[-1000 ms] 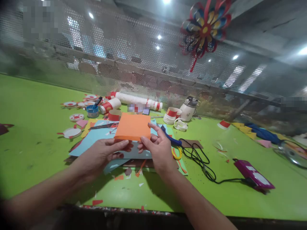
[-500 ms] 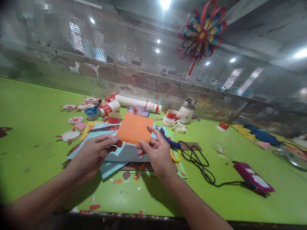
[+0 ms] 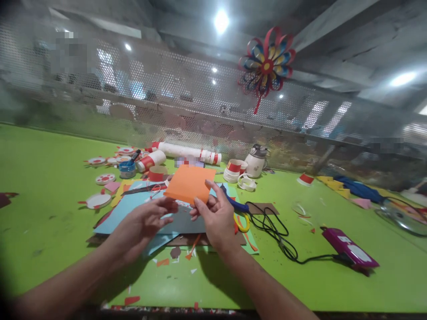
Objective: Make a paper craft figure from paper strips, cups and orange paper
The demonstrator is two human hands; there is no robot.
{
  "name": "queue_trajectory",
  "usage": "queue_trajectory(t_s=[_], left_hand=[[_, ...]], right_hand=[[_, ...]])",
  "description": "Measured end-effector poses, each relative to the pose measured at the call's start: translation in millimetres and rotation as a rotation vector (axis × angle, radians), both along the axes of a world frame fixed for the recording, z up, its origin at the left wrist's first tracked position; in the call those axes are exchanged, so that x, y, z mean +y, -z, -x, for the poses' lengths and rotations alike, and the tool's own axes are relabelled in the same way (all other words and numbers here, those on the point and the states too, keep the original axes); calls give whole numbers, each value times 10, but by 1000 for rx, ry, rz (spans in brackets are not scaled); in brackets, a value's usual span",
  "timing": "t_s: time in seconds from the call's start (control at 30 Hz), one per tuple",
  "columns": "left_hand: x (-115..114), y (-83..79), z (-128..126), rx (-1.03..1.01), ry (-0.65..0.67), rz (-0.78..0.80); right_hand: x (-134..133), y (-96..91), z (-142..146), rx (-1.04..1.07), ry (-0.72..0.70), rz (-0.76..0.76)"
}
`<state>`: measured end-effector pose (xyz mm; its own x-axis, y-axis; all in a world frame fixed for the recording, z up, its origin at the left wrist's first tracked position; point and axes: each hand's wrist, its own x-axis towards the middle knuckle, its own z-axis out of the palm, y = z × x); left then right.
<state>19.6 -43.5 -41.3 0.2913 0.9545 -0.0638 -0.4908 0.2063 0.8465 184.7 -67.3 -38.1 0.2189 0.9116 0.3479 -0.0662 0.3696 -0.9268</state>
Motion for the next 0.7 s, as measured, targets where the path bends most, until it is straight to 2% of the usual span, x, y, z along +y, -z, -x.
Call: queue_trajectory(t_s=[0.07, 0.17, 0.33, 0.5, 0.7], left_hand=[[-42, -54, -89, 3, 89, -51], [-28, -145, -183, 3, 43, -67], [48, -235, -211, -73, 8, -72], [56, -229, -224, -145, 57, -91], [105, -152, -222, -149, 45, -18]], right_hand=[[8, 0, 34, -8, -30, -9], [16, -12, 59, -18, -67, -17], [22, -90, 36, 29, -21, -24], [45, -137, 19, 40, -31, -43], [87, -45, -13, 26, -67, -63]])
